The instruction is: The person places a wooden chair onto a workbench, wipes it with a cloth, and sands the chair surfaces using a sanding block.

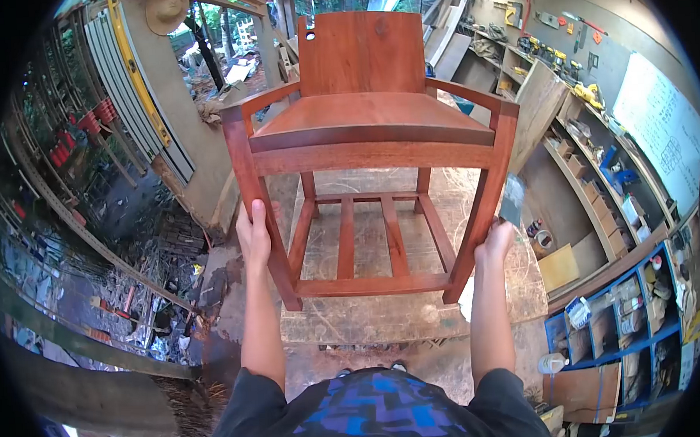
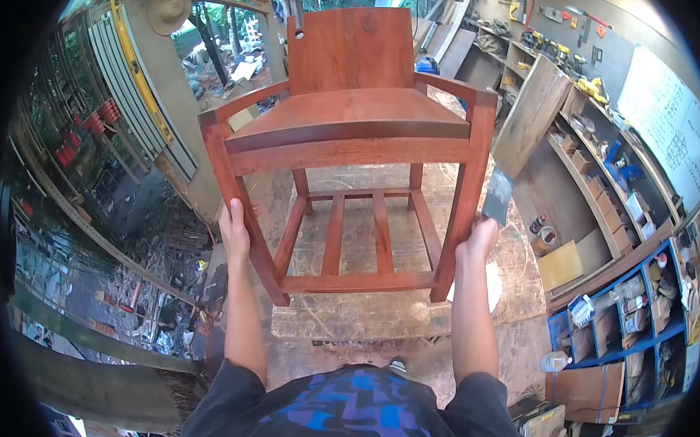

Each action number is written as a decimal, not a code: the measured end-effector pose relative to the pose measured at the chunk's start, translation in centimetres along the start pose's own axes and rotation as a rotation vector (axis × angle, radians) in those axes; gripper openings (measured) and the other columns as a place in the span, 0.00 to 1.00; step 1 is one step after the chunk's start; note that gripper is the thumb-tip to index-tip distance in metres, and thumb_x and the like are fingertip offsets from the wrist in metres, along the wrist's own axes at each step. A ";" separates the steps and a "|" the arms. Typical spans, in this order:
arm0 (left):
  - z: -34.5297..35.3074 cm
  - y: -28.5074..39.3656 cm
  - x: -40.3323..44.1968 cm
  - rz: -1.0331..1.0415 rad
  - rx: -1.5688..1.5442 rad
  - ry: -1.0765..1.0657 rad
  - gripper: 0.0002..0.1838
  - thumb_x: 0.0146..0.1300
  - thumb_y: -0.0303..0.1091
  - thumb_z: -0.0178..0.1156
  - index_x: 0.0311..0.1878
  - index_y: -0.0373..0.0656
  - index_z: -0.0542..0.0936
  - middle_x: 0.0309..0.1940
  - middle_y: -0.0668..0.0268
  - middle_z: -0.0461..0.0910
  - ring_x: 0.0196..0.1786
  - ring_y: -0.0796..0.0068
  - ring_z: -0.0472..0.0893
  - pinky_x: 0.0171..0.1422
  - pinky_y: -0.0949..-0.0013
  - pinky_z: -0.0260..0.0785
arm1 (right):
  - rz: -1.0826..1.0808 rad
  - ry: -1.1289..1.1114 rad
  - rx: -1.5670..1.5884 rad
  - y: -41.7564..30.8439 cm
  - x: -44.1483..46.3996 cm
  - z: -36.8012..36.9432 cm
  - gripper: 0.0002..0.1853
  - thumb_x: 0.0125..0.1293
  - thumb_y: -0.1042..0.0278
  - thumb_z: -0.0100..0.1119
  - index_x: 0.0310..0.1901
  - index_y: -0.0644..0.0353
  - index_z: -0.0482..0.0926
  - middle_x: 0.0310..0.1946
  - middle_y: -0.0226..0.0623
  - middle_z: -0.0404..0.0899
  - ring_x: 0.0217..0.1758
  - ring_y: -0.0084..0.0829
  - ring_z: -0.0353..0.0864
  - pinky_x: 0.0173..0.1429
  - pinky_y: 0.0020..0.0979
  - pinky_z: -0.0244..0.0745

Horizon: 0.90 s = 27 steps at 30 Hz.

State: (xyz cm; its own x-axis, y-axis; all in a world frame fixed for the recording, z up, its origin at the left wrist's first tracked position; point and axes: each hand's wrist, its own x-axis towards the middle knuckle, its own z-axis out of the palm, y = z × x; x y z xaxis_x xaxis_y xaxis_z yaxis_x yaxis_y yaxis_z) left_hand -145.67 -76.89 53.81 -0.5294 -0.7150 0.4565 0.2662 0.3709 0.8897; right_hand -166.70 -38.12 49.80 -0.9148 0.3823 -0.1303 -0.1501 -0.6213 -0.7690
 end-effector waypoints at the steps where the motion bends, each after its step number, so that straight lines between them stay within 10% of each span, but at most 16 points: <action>1: 0.4 0.9 0.4 0.040 0.033 0.016 0.31 0.76 0.60 0.49 0.54 0.36 0.78 0.35 0.59 0.85 0.31 0.73 0.82 0.37 0.69 0.72 | 0.004 0.000 0.002 -0.1 -0.2 -0.2 0.10 0.70 0.69 0.41 0.44 0.59 0.73 0.39 0.39 0.78 0.45 0.33 0.80 0.54 0.35 0.76; 9: 1.1 -0.4 1.2 0.037 -0.109 0.064 0.23 0.76 0.49 0.56 0.56 0.36 0.76 0.35 0.62 0.84 0.33 0.75 0.83 0.34 0.72 0.77 | 0.194 -0.230 0.013 1.0 5.2 -7.0 0.14 0.75 0.59 0.49 0.55 0.58 0.71 0.50 0.43 0.78 0.51 0.36 0.81 0.59 0.40 0.78; 19: 0.7 -1.6 2.1 0.023 0.031 0.073 0.25 0.78 0.53 0.49 0.59 0.38 0.74 0.34 0.59 0.85 0.24 0.77 0.79 0.28 0.74 0.72 | 0.272 0.050 -0.843 4.6 15.2 -39.8 0.07 0.70 0.68 0.52 0.37 0.56 0.80 0.22 0.30 0.76 0.17 0.21 0.73 0.20 0.27 0.70; 27: 1.7 -0.3 3.6 -0.035 0.038 0.088 0.29 0.76 0.59 0.51 0.58 0.39 0.74 0.33 0.61 0.83 0.25 0.77 0.78 0.31 0.74 0.73 | 0.314 0.092 -1.006 2.0 15.6 -40.2 0.20 0.60 0.78 0.42 0.48 0.58 0.84 0.21 0.32 0.76 0.16 0.22 0.72 0.17 0.26 0.69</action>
State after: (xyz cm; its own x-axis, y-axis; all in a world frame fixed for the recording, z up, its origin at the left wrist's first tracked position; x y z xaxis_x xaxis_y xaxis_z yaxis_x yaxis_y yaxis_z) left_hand -149.08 -78.57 55.20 -0.4644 -0.7767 0.4255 0.2176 0.3657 0.9050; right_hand -166.22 -5.91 21.10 -0.8204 0.3794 -0.4277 0.5065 0.1352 -0.8516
